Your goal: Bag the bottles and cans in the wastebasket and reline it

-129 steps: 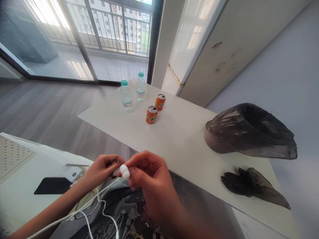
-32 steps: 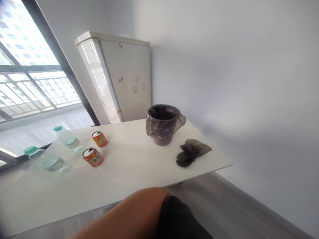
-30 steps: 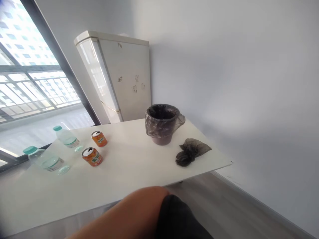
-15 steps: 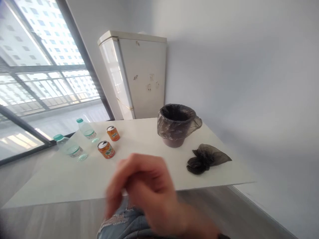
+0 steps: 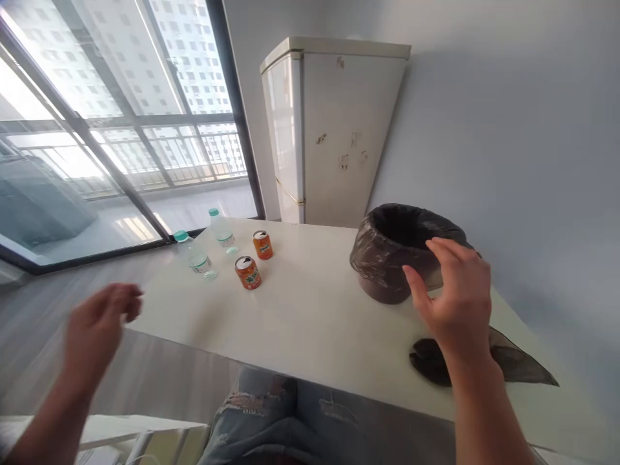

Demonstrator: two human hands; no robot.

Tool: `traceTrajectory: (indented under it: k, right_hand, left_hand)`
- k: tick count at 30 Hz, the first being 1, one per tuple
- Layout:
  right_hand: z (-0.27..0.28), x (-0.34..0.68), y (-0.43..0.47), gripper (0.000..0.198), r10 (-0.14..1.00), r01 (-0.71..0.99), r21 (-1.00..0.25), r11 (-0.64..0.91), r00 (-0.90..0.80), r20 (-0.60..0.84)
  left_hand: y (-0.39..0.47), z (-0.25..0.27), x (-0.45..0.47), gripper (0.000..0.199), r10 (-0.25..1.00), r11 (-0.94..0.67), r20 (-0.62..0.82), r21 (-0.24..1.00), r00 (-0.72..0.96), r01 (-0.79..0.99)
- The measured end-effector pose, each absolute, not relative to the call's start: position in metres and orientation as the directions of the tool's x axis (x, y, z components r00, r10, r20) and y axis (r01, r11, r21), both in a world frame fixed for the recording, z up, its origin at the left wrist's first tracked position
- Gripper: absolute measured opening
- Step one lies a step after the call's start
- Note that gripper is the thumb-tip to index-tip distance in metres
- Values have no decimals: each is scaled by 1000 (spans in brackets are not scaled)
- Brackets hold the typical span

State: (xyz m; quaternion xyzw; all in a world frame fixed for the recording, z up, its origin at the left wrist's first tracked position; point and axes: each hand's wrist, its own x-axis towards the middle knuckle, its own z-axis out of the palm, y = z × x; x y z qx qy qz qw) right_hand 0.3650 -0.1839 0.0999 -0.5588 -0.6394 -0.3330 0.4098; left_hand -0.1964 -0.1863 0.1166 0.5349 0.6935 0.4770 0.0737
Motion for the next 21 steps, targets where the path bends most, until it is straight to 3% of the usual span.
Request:
traceTrajectory:
  k: [4,7,14,21]
  right_hand:
    - [95,376,-153,37,565,996,29,85,-72,822]
    - [91,378,-142,27,612,995,-11,96,-50,789]
    - [95,324,-138,19,541,943,-103,317,-90,836]
    - [99,239,-142,9,591,840,-153,521,-226,775]
  left_hand:
    - [-139,70,-181,37,952,-51,252,686,-171,726]
    - [-120,51,-176,36,931,14,269,648,-246,762]
    - [-94,39,-219,54,811,137,370,633,-453,762]
    - [-61,34,-238,87,818,158,266,749,-511,644]
